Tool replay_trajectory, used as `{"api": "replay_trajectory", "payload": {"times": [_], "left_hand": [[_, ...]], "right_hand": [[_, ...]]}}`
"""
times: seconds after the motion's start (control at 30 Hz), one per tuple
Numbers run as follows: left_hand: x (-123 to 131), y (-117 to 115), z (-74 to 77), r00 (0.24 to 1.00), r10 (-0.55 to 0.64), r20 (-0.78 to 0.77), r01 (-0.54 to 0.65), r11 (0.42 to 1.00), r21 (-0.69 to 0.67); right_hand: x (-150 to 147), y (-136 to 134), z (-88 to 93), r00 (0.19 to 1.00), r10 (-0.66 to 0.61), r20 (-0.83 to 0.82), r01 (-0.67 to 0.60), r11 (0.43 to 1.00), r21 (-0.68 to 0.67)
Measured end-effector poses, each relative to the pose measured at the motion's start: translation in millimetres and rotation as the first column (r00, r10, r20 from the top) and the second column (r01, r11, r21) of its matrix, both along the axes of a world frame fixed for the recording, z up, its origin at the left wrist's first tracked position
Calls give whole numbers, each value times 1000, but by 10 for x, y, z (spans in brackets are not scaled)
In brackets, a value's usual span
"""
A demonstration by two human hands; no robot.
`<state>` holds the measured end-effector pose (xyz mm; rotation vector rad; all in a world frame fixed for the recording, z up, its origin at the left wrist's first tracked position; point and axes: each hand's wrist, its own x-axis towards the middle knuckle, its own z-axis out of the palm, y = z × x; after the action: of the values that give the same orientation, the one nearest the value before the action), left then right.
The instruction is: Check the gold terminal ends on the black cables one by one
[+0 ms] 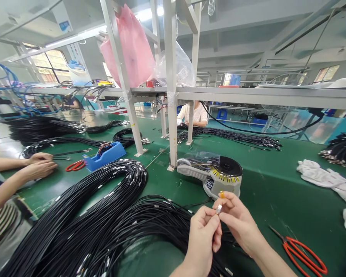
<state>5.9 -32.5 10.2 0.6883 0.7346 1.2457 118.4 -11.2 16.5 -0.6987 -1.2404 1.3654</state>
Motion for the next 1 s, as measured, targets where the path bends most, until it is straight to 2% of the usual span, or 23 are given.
{"api": "replay_trajectory", "payload": {"times": [0.1, 0.2, 0.3, 0.37, 0.47, 0.7, 0.87, 1.0], "left_hand": [[-15, 11, 6, 999, -1, -48, 0, 1000, -8], [-17, 11, 11, 997, -6, -78, 6, 1000, -1], [-16, 9, 13, 995, -13, -96, 13, 1000, -5], [-22, 13, 16, 996, -22, -89, 20, 1000, -17], [-43, 28, 20, 997, -63, -47, 61, 997, -40], [-59, 45, 16, 994, -108, -4, 107, 992, -65], [-48, 34, 15, 997, -78, -26, 76, 995, -57], [-51, 27, 22, 997, -70, -30, 68, 997, -43]], "right_hand": [[104, 1, 30, 936, -181, 302, 111, 966, 233], [190, -10, 57, 773, -351, 528, 89, 885, 458], [228, -18, 84, 609, -511, 607, 27, 778, 628], [236, -13, 96, 556, -571, 604, -12, 721, 693], [248, 2, 107, 539, -595, 596, -46, 686, 726], [291, 7, 119, 600, -572, 559, -23, 686, 727], [282, 22, 66, 627, -540, 561, -7, 716, 698], [272, 33, 36, 601, -542, 587, 14, 742, 670]]}}
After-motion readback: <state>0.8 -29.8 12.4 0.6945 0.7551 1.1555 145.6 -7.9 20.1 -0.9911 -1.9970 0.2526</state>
